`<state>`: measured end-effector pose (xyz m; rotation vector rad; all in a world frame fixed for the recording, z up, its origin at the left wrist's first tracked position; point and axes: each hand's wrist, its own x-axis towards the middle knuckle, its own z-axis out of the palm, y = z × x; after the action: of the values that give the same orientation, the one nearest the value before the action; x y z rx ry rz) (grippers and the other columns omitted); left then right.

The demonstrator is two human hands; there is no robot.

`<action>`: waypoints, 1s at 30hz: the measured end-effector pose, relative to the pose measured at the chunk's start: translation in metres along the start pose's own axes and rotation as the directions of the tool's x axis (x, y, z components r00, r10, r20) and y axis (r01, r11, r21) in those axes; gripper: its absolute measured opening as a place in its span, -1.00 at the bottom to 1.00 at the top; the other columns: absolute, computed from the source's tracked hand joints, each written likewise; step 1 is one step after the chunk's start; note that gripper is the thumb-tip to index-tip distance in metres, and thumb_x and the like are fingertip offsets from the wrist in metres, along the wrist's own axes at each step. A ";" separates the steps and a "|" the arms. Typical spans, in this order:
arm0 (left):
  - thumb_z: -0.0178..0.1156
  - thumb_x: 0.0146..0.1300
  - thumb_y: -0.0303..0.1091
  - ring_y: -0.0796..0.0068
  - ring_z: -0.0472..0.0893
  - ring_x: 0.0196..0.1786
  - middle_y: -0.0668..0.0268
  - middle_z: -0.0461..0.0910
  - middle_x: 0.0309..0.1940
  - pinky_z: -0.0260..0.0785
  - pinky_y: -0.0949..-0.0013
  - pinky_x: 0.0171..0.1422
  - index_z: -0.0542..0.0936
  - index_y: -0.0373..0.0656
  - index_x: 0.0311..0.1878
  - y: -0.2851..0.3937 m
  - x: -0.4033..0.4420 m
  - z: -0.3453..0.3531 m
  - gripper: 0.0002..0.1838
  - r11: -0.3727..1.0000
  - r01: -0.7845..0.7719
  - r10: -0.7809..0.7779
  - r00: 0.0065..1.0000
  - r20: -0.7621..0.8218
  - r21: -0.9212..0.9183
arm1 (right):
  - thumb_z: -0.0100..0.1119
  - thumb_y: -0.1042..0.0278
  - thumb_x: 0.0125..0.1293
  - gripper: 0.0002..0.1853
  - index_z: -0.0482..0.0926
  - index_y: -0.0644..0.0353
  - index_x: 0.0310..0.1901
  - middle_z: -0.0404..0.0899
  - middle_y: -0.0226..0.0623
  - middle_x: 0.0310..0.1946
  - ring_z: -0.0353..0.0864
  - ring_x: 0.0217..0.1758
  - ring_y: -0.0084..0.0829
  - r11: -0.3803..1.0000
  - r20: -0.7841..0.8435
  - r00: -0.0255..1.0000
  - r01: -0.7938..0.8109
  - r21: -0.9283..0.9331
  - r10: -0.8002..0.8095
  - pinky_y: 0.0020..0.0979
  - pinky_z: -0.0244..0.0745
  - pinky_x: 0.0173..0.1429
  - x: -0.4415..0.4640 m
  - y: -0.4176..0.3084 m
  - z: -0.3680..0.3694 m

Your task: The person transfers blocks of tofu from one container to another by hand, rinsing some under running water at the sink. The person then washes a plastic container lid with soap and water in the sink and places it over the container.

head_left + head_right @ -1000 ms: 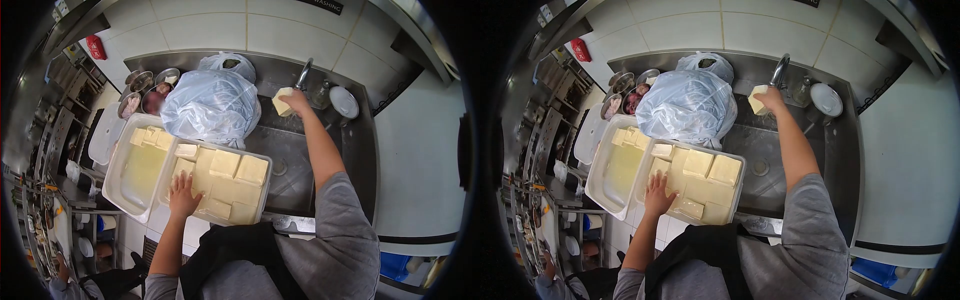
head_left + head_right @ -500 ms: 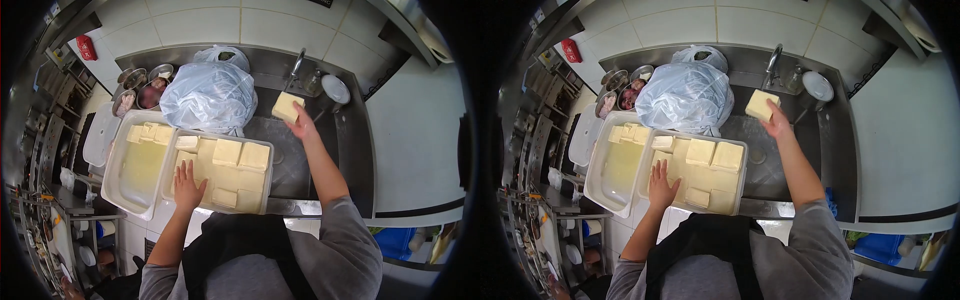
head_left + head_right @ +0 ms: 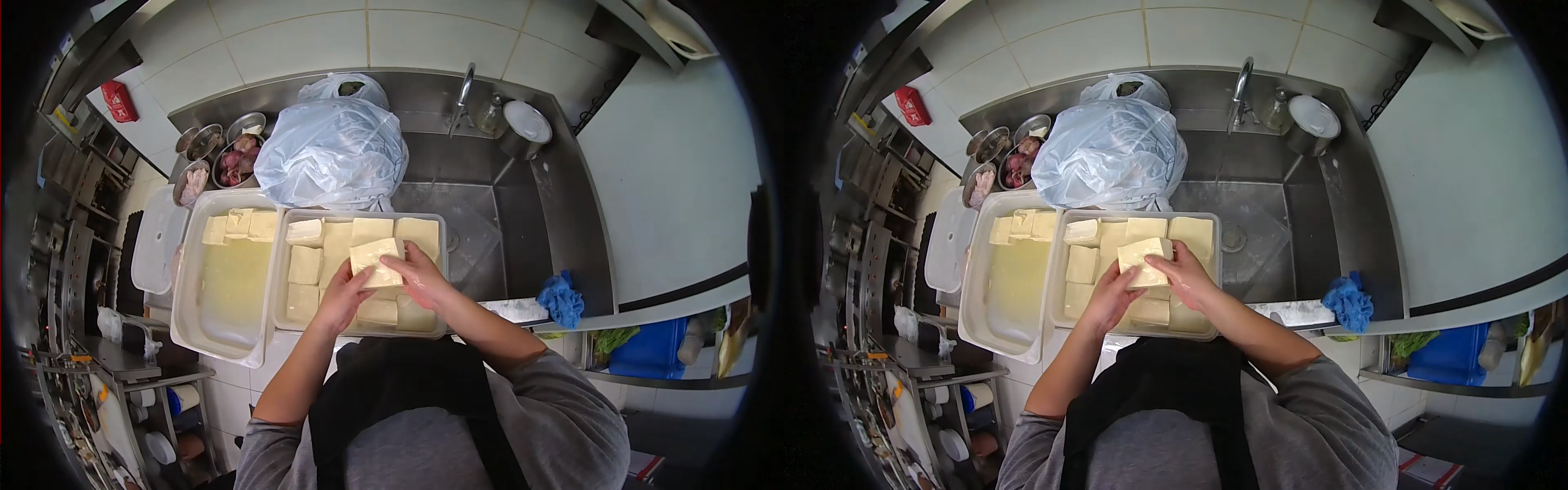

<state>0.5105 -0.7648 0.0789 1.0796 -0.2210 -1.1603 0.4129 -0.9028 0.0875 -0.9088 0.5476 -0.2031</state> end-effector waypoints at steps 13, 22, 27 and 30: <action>0.17 0.28 -0.26 0.43 0.51 0.08 0.31 0.44 0.09 0.45 0.33 0.09 0.29 -0.12 0.25 -0.021 0.013 0.012 -0.49 0.908 0.410 -0.418 0.900 0.127 0.086 | 0.05 0.24 0.38 -0.41 0.09 0.29 0.33 0.48 -0.20 0.00 0.46 0.09 -0.46 0.947 -0.092 0.996 -0.032 -0.318 0.003 -0.41 0.40 0.16 -0.049 -0.008 -0.081; 0.28 0.19 -0.23 0.42 0.45 0.12 0.31 0.39 0.12 0.37 0.27 0.14 0.25 -0.11 0.24 -0.026 0.037 0.031 -0.39 0.842 0.474 -0.496 0.868 0.026 0.259 | 0.06 0.44 0.32 -0.53 0.23 0.20 0.25 0.44 -0.14 0.07 0.44 0.14 -0.41 0.765 -0.152 0.896 0.256 -0.590 -0.417 -0.42 0.40 0.15 -0.066 -0.023 -0.106; 0.26 0.20 -0.22 0.38 0.44 0.13 0.30 0.39 0.12 0.33 0.22 0.18 0.24 -0.10 0.25 -0.037 0.046 0.038 -0.39 0.885 0.391 -0.408 0.913 0.015 0.253 | 0.17 0.36 0.19 -0.48 0.32 0.18 0.20 0.40 -0.07 0.10 0.39 0.19 -0.09 0.252 0.117 0.819 0.303 -0.919 -0.561 -0.20 0.33 0.22 -0.081 -0.020 -0.087; 0.23 0.23 -0.19 0.35 0.45 0.12 0.27 0.40 0.11 0.34 0.21 0.17 0.27 -0.11 0.24 -0.028 0.039 0.050 -0.44 0.853 0.329 -0.349 0.937 -0.026 0.405 | 0.21 0.30 0.14 -0.46 0.35 0.11 0.19 0.32 -0.14 0.19 0.24 0.31 -0.07 0.070 0.270 0.807 0.357 -0.931 -0.526 -0.09 0.20 0.31 -0.075 -0.001 -0.077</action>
<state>0.4781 -0.8254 0.0688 1.5011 -0.3276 -1.5012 0.3089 -0.9275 0.0777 -2.4032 0.4671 -0.5304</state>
